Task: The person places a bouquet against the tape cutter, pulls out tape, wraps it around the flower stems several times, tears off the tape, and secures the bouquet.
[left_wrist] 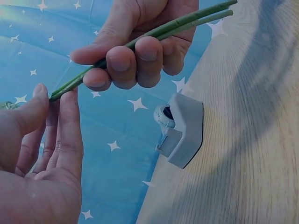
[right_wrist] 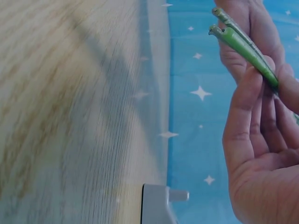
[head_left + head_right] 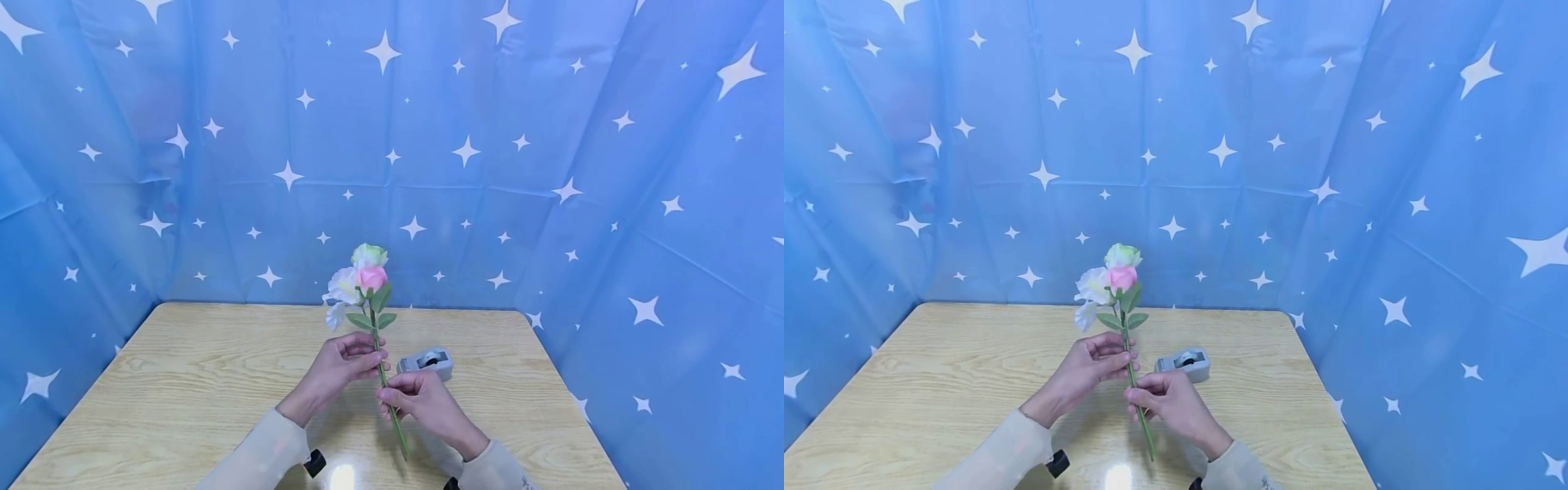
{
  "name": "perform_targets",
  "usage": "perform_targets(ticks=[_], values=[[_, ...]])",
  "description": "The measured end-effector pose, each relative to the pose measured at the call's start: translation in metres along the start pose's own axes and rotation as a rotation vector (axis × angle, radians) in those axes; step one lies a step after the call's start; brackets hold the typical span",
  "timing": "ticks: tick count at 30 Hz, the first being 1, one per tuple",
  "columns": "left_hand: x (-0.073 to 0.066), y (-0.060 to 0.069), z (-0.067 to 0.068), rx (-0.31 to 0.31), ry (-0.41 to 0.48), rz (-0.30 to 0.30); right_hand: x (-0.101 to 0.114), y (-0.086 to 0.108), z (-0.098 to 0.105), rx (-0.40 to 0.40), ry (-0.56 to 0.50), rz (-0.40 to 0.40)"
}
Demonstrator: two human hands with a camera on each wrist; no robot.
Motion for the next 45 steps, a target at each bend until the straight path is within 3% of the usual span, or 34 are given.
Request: perform_targets(ticks=[20,29,35,45], values=[[0.0006,0.0065,-0.0015,0.024,-0.014,-0.043,0.0060,0.0026,-0.0045,-0.013,0.026,0.030],[-0.0008,0.0070,-0.0034,-0.020,-0.029,-0.048,0.0007,0.0043,-0.0020,-0.052,0.060,-0.027],[-0.0004,0.0062,-0.0036,-0.016,-0.048,-0.043,-0.0014,0.0043,-0.0016,-0.067,0.059,-0.050],[0.0003,0.0062,-0.0005,-0.049,-0.030,-0.055,-0.0019,0.0048,0.0008,-0.004,0.062,0.009]])
Point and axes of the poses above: each hand's wrist, its own y-axis away from the middle knuckle, its own z-axis out of the back of the hand, x = y × z, the point moved 3 cm from there along -y, towards the middle knuckle, and after that the axes turned 11 degrees about z, right-handed, at the moved point
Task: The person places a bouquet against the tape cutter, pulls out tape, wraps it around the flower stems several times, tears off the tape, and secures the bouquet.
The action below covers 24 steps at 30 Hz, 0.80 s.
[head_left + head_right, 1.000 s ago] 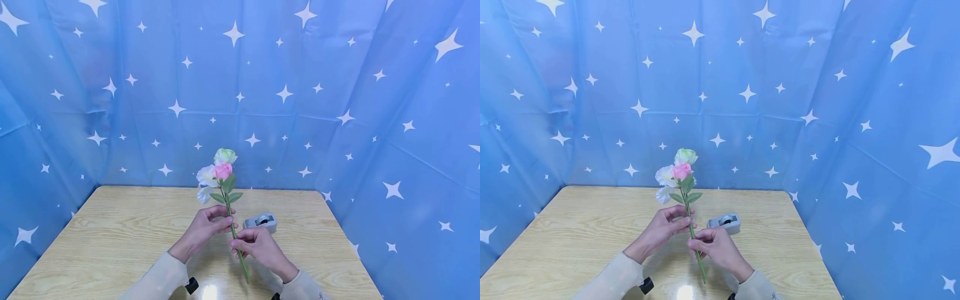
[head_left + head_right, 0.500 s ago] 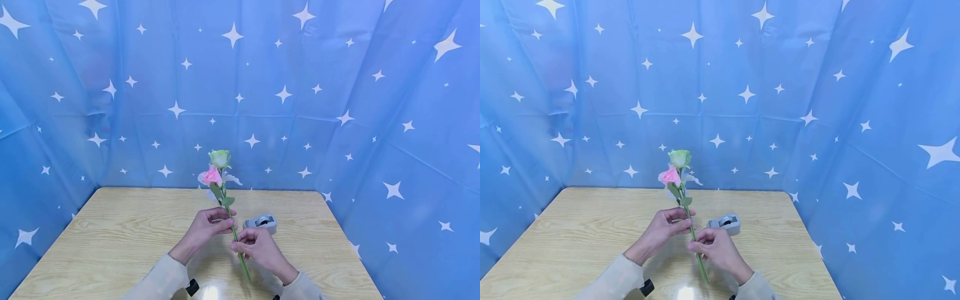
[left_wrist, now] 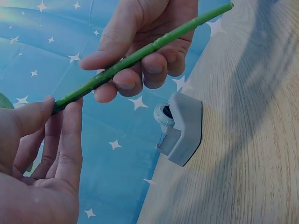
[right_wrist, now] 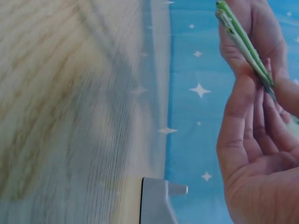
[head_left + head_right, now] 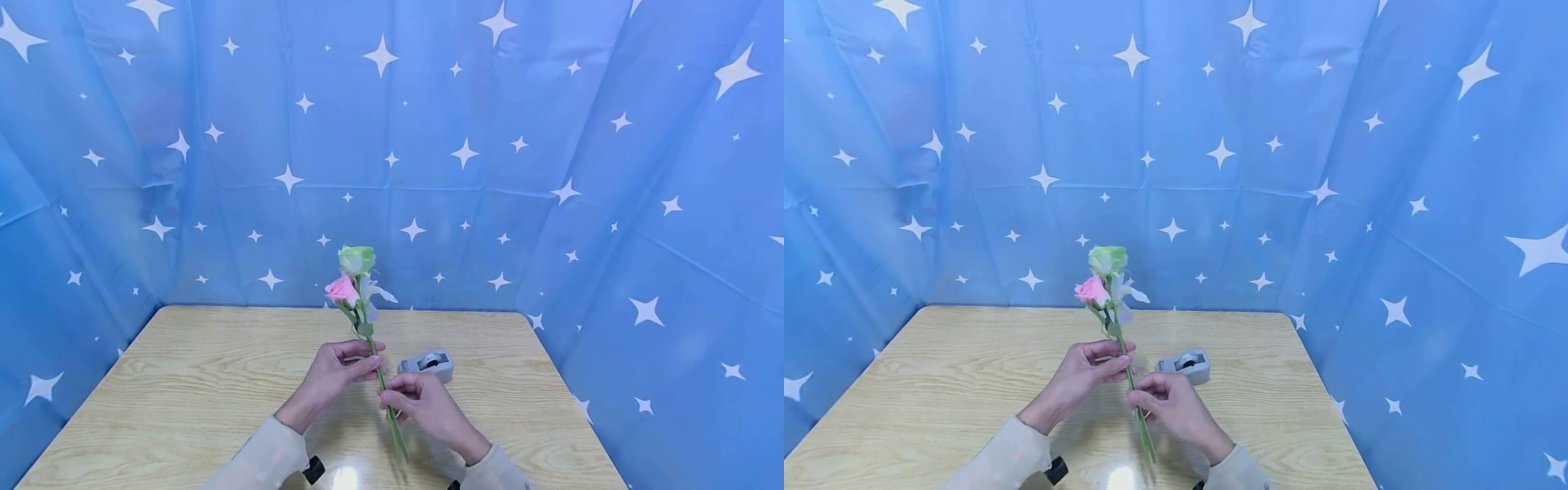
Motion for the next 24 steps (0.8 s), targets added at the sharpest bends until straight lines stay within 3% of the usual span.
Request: perform_targets(ticks=[7,24], values=[[0.0012,0.0005,0.0008,-0.010,-0.011,-0.013,-0.0004,0.0019,0.0006,0.053,-0.038,-0.019],[0.0034,0.0012,-0.0017,0.023,0.026,0.001,-0.0009,0.0011,-0.0011,0.037,-0.078,0.000]])
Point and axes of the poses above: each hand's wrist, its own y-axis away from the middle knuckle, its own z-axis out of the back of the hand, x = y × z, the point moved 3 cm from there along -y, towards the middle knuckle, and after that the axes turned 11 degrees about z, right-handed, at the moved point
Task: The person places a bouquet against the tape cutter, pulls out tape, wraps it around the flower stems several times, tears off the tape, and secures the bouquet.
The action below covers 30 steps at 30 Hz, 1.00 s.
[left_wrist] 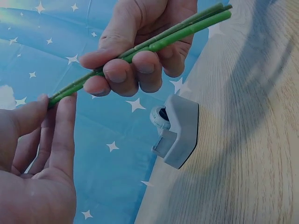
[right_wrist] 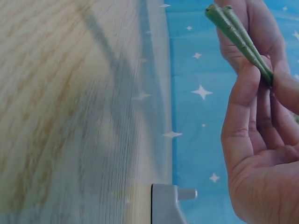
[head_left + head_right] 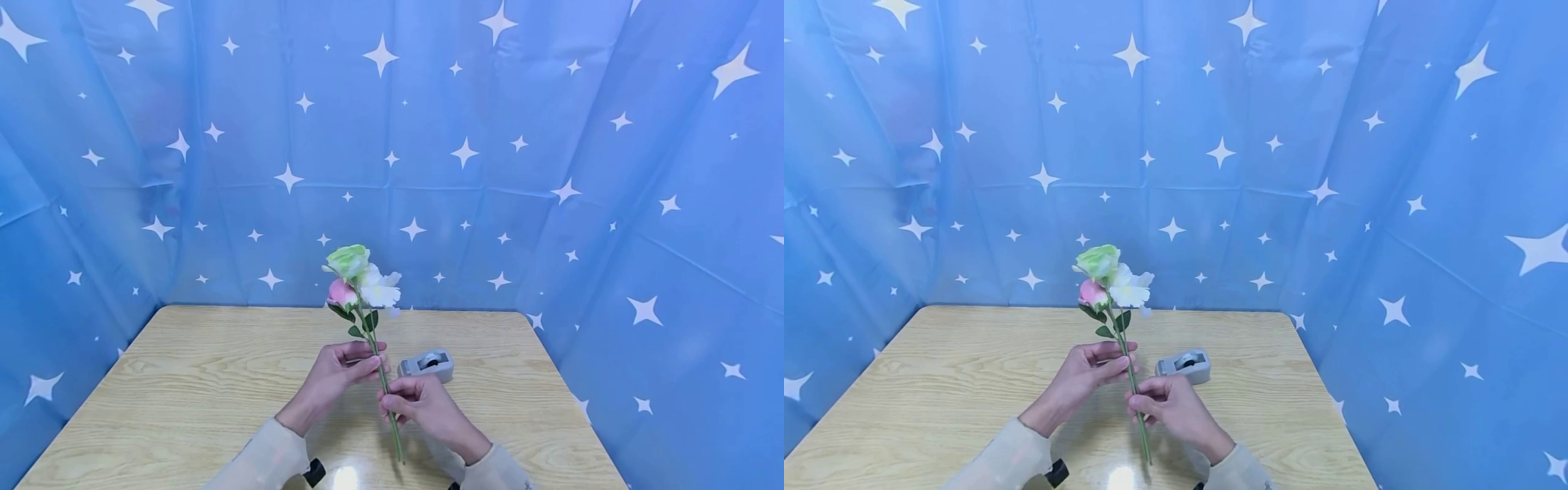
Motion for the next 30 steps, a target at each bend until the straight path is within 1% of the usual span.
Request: perform_targets(ticks=[5,8,14,22,27,30], values=[[-0.0011,0.0007,-0.0004,0.009,-0.002,-0.006,-0.0012,-0.0009,-0.0004,-0.009,0.000,0.014],[-0.0020,0.0007,-0.0009,-0.003,0.003,-0.010,-0.0016,-0.0016,-0.0009,-0.016,0.002,0.022],[-0.0022,0.0004,-0.0028,-0.040,0.013,0.005,-0.0016,-0.0016,-0.0027,-0.026,0.004,0.032],[-0.0027,0.0019,-0.0054,-0.007,0.009,-0.003,-0.0024,-0.0001,-0.0013,-0.050,0.026,0.007],[-0.0012,0.0007,-0.0054,-0.011,-0.018,0.000,-0.0035,-0.0002,-0.0002,-0.054,0.031,0.000],[-0.0004,0.0003,-0.0051,-0.014,-0.020,0.004,-0.0042,-0.0002,0.0002,-0.048,0.038,-0.004]])
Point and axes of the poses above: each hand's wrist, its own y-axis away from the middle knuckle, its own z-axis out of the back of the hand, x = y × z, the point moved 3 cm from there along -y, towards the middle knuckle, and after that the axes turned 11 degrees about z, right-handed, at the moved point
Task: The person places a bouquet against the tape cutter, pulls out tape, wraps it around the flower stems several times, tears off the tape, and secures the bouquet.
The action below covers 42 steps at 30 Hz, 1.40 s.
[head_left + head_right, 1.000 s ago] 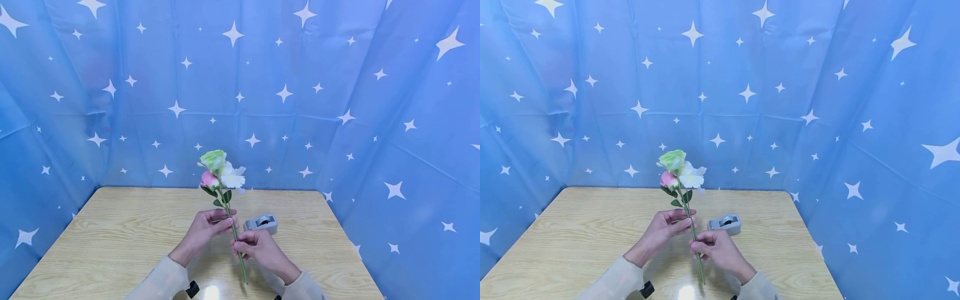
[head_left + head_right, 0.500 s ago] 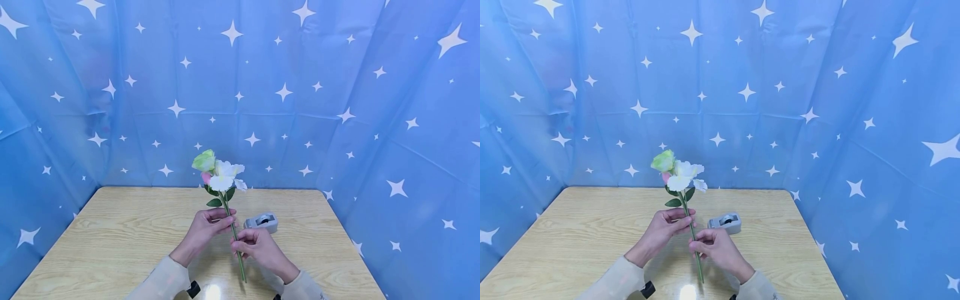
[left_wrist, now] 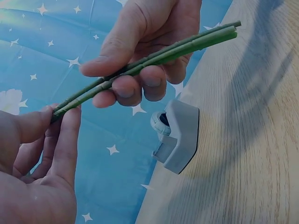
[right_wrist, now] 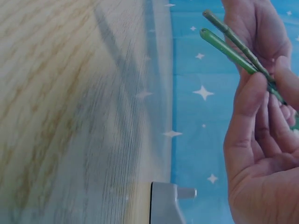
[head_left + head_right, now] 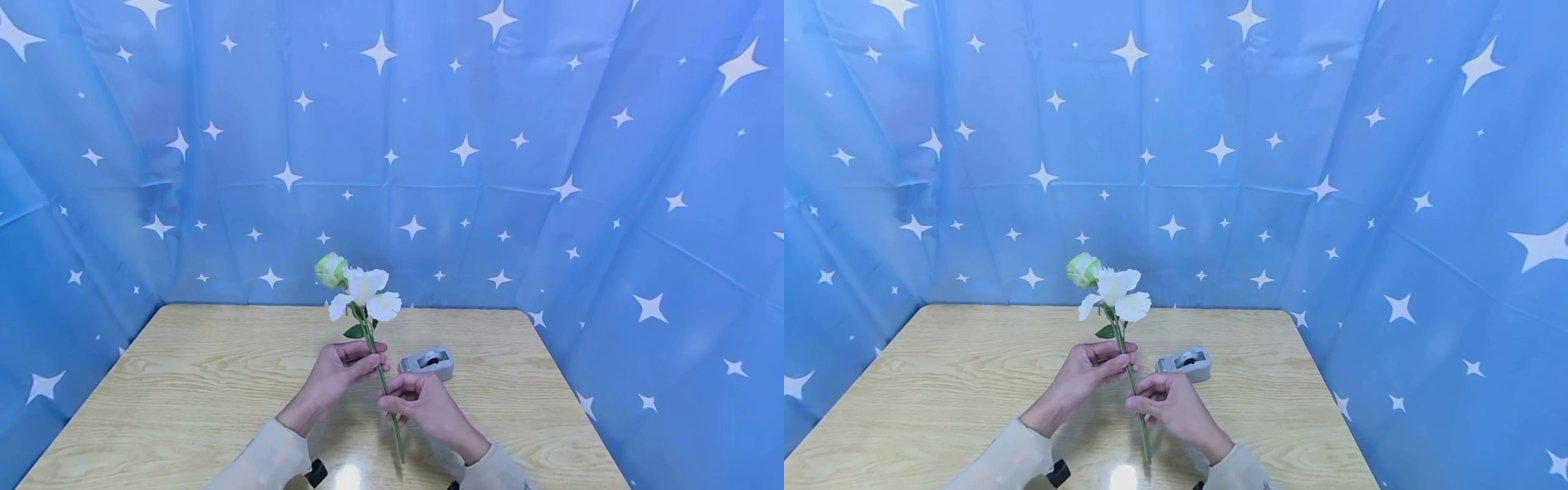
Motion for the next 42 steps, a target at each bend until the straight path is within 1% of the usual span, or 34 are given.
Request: perform_targets(ticks=[8,23,29,35,42], values=[[0.004,0.001,0.002,0.009,0.003,0.012,0.000,0.002,-0.001,0.025,0.034,-0.018],[0.009,0.003,0.004,0.032,-0.014,0.054,0.002,0.003,-0.003,0.046,0.035,-0.019],[0.011,0.003,0.005,0.016,-0.008,0.066,0.002,0.003,-0.004,0.051,0.027,-0.020],[0.012,0.005,0.006,0.009,-0.010,0.065,0.001,0.004,-0.004,0.052,0.035,-0.019],[0.014,0.005,0.007,-0.013,-0.035,0.077,-0.001,0.003,-0.005,0.049,0.056,-0.013]])
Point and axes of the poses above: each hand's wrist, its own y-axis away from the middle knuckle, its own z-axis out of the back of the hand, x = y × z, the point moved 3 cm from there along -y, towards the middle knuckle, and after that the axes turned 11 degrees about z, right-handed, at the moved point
